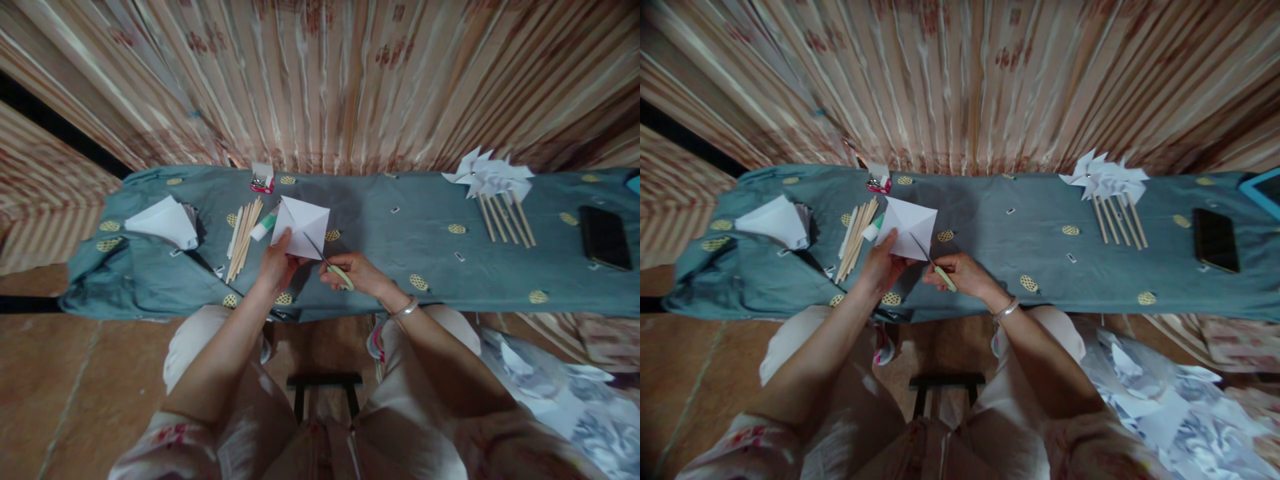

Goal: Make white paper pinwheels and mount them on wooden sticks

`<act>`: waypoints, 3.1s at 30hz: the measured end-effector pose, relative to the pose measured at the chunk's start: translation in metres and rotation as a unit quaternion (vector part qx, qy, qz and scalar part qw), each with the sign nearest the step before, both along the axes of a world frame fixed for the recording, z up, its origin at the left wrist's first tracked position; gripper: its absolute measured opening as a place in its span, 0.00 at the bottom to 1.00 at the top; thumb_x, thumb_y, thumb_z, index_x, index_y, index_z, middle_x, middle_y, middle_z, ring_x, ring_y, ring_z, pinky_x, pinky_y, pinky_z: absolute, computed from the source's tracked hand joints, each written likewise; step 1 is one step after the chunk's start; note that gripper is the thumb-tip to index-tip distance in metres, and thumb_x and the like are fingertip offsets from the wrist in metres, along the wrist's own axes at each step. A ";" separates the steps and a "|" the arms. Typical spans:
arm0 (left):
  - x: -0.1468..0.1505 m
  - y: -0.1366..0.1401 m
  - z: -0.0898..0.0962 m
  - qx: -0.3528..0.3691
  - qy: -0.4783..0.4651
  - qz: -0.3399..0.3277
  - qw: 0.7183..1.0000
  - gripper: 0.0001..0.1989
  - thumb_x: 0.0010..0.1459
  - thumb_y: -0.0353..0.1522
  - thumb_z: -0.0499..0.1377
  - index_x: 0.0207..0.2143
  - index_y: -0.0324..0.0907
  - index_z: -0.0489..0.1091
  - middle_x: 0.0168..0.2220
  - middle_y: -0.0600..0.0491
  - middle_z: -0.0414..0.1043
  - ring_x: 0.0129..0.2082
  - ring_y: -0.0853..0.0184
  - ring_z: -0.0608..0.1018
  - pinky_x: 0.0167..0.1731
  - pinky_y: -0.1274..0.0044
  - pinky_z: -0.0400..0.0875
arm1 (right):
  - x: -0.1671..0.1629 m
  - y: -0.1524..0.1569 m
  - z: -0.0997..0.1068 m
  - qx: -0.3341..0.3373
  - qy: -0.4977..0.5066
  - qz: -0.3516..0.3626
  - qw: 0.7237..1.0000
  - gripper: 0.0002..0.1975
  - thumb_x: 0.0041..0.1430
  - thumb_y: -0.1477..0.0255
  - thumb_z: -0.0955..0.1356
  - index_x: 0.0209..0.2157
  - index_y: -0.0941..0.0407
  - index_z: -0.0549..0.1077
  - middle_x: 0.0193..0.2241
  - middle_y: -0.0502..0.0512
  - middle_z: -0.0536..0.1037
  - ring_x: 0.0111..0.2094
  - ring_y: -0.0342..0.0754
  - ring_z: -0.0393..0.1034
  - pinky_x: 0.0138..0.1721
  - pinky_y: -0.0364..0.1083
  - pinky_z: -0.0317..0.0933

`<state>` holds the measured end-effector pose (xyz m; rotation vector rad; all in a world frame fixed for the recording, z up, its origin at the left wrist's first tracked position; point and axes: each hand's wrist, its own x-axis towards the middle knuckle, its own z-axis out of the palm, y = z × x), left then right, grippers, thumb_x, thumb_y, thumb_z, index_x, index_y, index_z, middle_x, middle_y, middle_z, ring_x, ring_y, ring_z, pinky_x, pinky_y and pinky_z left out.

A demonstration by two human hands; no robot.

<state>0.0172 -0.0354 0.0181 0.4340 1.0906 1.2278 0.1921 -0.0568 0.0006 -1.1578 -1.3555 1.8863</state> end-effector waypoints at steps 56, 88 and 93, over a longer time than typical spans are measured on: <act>-0.002 0.002 -0.016 0.023 0.066 -0.072 0.995 0.15 0.45 0.36 0.73 0.32 0.37 0.76 0.30 0.47 0.80 0.36 0.57 0.82 0.34 0.71 0.79 | 0.044 0.024 0.001 0.115 0.001 -0.229 0.967 0.30 0.34 0.49 0.80 0.34 0.55 0.74 0.24 0.46 0.75 0.25 0.41 0.66 0.28 0.43 0.62; 0.018 -0.013 -0.028 0.094 0.056 -0.067 0.992 0.20 0.35 0.36 0.77 0.32 0.38 0.79 0.38 0.48 0.82 0.40 0.60 0.81 0.44 0.71 0.74 | -0.021 0.017 -0.021 0.067 0.064 -0.319 0.943 0.23 0.36 0.58 0.78 0.33 0.53 0.72 0.24 0.45 0.75 0.28 0.43 0.69 0.30 0.43 0.63; 0.016 -0.010 -0.031 0.097 0.071 -0.052 0.991 0.20 0.35 0.34 0.75 0.33 0.39 0.79 0.36 0.50 0.82 0.35 0.64 0.80 0.40 0.73 0.74 | -0.017 0.015 -0.021 0.073 0.060 -0.305 0.948 0.23 0.36 0.57 0.79 0.29 0.53 0.71 0.22 0.44 0.74 0.26 0.42 0.66 0.29 0.43 0.62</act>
